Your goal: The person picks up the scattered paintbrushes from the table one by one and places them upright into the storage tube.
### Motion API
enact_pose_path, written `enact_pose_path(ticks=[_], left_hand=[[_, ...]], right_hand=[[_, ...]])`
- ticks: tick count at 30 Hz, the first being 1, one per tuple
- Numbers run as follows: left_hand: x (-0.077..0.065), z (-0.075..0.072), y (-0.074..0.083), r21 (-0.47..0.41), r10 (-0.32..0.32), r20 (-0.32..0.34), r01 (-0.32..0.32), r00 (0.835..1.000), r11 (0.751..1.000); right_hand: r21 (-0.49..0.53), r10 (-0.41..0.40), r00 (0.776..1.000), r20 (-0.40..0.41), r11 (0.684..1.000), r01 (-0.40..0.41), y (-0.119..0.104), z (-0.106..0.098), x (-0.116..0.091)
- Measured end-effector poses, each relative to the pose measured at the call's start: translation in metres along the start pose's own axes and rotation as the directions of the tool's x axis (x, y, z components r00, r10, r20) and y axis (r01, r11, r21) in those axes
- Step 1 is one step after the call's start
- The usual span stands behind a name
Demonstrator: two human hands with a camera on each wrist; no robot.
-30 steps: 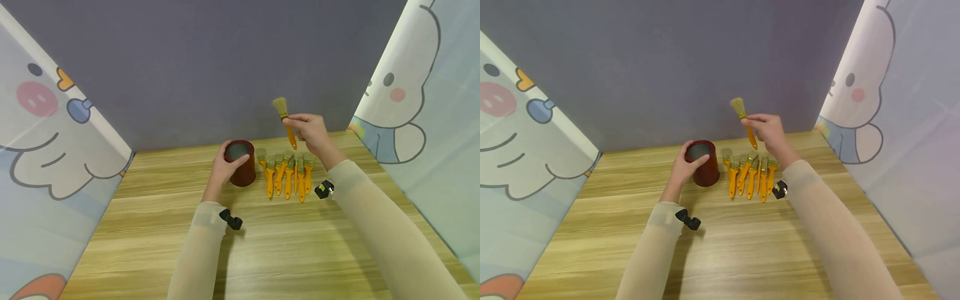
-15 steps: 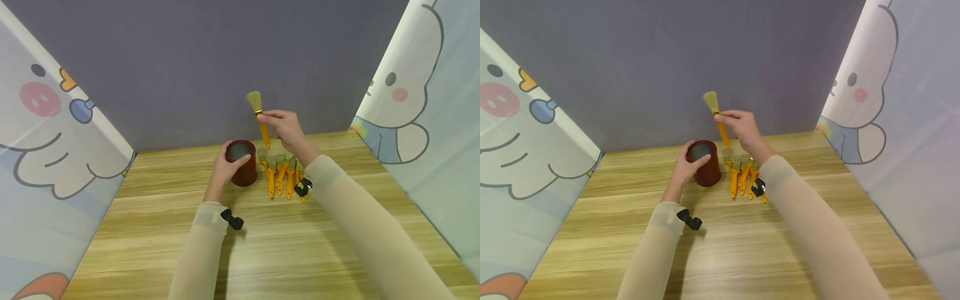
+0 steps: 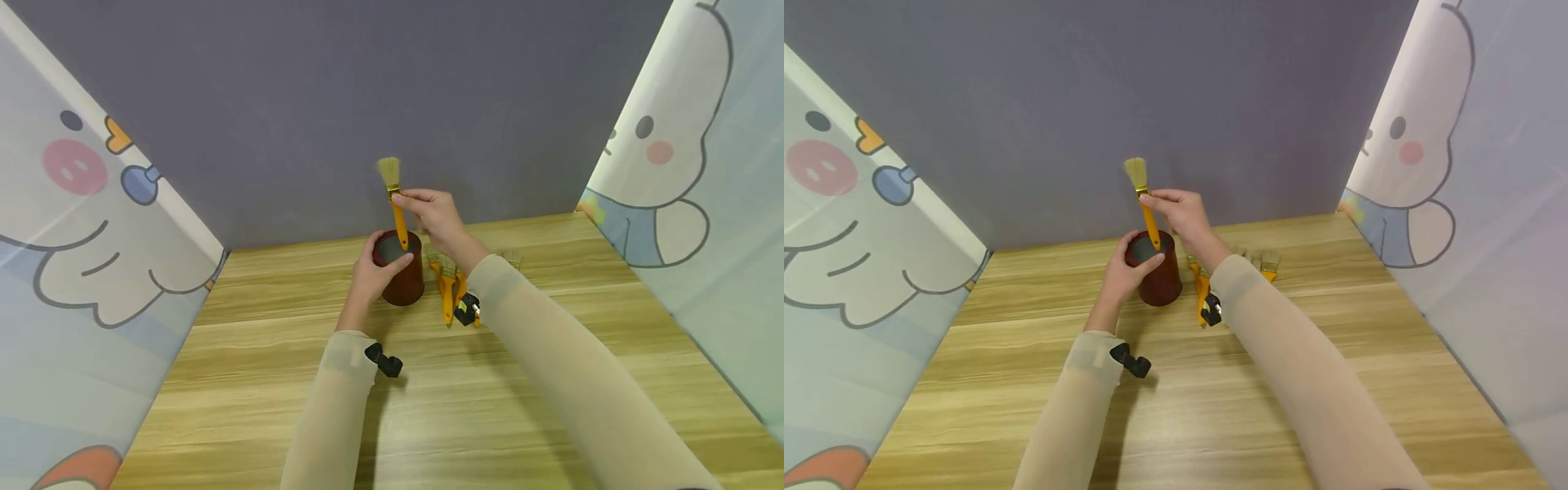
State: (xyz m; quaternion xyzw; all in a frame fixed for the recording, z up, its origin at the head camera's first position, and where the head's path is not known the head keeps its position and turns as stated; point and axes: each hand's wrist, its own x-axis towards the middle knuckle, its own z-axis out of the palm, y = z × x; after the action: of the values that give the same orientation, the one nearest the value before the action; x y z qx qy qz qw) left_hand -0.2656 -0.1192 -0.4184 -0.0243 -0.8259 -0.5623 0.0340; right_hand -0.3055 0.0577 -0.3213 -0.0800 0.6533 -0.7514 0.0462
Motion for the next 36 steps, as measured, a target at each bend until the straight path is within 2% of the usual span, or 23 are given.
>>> enact_pose_path(ticks=[8, 16, 25, 36], left_hand=[[0.002, 0.001, 0.0, 0.012, 0.008, -0.005, -0.008, 1.0, 1.0], [0.001, 0.0, 0.0, 0.002, 0.004, -0.004, -0.004, 1.0, 1.0], [0.002, -0.001, 0.0, 0.003, 0.016, 0.002, -0.016, 1.0, 1.0], [0.002, 0.0, -0.002, 0.017, 0.021, -0.004, -0.021, 1.0, 1.0]], right_hand=[[-0.016, 0.032, 0.999, -0.01, 0.999, -0.032, 0.015, -0.014, -0.002], [-0.224, 0.058, 0.998, 0.005, 0.973, -0.056, 0.026, -0.027, -0.006], [-0.404, 0.048, 0.998, 0.043, 0.914, -0.026, 0.043, -0.032, -0.01], [-0.402, 0.064, 0.996, 0.064, 0.915, -0.033, 0.062, -0.033, -0.009]])
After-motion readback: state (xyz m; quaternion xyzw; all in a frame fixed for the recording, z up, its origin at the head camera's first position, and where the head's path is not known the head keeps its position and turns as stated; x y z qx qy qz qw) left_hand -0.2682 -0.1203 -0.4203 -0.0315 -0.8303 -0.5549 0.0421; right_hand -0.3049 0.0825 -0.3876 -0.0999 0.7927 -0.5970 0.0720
